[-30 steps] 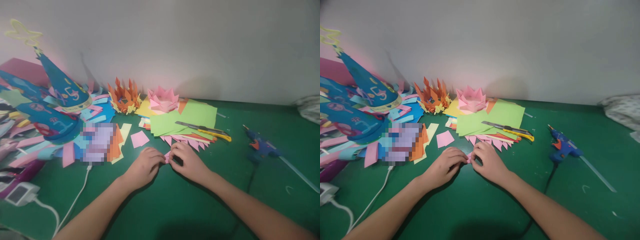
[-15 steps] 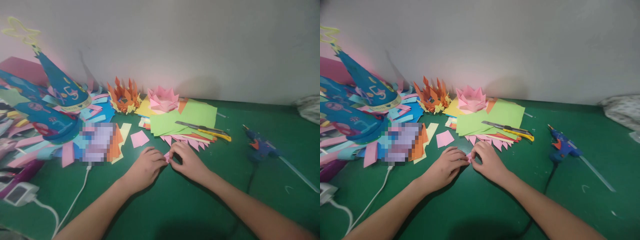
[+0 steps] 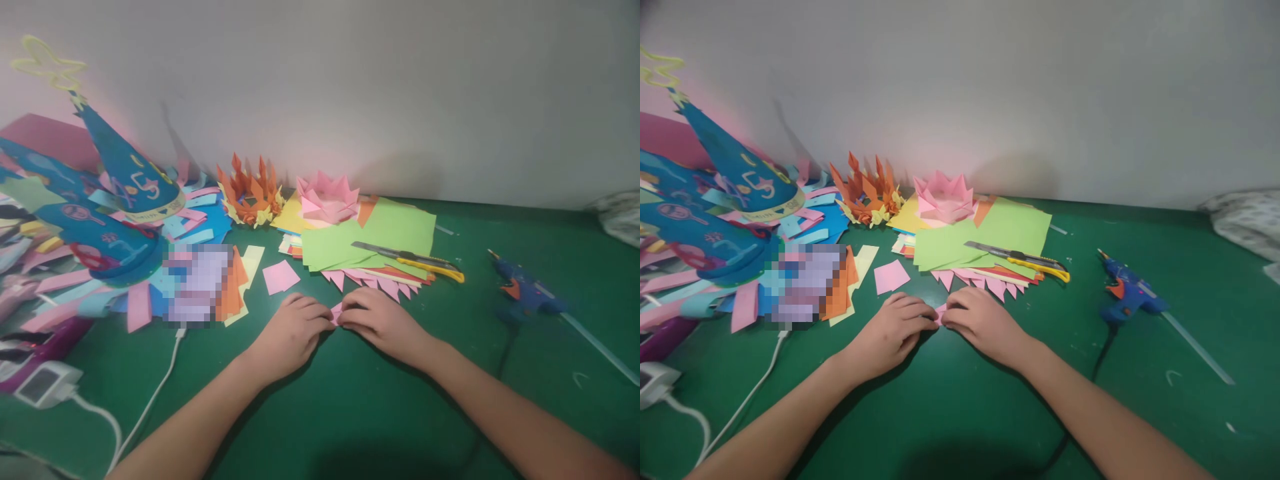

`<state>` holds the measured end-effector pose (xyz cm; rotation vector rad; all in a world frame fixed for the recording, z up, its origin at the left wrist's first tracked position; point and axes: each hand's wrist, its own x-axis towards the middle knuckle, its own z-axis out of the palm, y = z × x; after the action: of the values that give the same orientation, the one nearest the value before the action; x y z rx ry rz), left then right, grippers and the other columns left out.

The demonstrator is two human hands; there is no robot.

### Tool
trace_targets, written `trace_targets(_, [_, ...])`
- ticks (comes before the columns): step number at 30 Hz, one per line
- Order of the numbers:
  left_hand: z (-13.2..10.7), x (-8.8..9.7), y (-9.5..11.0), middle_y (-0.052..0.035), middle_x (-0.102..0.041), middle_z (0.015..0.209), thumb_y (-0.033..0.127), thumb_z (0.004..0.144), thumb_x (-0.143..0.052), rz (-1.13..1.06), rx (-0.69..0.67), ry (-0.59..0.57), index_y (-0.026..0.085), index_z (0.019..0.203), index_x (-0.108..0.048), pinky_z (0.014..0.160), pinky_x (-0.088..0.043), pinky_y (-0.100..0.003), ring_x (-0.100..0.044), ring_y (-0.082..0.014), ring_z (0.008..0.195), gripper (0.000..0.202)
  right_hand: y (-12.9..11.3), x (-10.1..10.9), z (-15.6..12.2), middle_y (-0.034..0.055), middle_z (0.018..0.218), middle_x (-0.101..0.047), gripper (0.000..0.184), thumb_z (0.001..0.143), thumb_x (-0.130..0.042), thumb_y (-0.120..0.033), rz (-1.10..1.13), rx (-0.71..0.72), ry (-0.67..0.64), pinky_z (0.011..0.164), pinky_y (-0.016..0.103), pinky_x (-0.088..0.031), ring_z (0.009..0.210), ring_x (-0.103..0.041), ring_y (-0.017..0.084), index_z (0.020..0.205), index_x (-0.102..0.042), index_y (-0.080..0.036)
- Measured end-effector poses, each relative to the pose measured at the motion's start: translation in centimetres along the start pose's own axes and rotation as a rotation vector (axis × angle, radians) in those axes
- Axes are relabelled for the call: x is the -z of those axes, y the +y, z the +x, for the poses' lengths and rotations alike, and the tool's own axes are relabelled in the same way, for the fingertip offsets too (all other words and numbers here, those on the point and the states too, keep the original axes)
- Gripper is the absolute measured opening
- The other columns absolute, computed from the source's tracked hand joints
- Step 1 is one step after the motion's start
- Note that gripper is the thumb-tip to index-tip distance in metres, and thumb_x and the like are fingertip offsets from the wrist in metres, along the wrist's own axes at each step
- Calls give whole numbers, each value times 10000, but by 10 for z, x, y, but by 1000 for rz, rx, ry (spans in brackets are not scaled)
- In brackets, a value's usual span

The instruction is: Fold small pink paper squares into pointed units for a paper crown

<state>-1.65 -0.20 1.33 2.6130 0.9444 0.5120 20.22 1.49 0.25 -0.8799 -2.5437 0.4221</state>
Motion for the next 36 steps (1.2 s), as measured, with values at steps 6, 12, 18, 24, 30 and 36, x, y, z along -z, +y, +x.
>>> trace_targets(6, [0,0,-1,-38,-666,1002,49,855,-396,-16,5,15,199,975,-637,839,-372,-362,-556,-175,937,308,3,6,-2,87,959,-650,268,937,-397,-195,-120,160,-38,771,353,-474,914,-565,195,963,-663,-208])
trace_targets(12, [1,1,0,-28,-667,1013,47,841,-419,-67,34,10,196,962,-630,851,-370,-365,-558,-179,943,286,0,10,-1,77,982,-663,266,932,-403,-179,-140,169,-47,770,338,-497,901,-581,190,955,-668,-201])
trace_targets(18, [1,-1,1,-38,-673,985,57,842,-416,-125,66,44,202,974,-620,868,-384,-372,-571,-183,927,283,1,4,-1,64,945,-669,260,935,-400,-191,-160,155,-15,768,334,-492,871,-586,180,955,-659,-207])
trace_targets(24, [4,-9,4,-40,-667,942,200,850,-549,-113,129,122,188,913,-614,844,-402,-365,-576,-187,896,91,1,-1,2,70,866,-660,247,927,-399,-211,-195,149,-10,734,335,-496,831,-576,189,913,-645,-192])
trace_targets(30, [8,-19,6,-25,-656,860,203,859,-555,-78,171,190,167,816,-598,803,-399,-351,-558,-170,821,70,-1,-4,4,63,824,-646,228,924,-412,-221,-147,82,33,697,323,-473,785,-555,184,858,-626,-178])
trace_targets(36, [7,-17,6,-16,-667,850,149,846,-541,-112,152,213,172,776,-589,794,-390,-356,-567,-166,796,87,-2,1,3,63,874,-631,191,928,-446,-261,-3,33,-23,751,329,-449,846,-541,187,894,-616,-184])
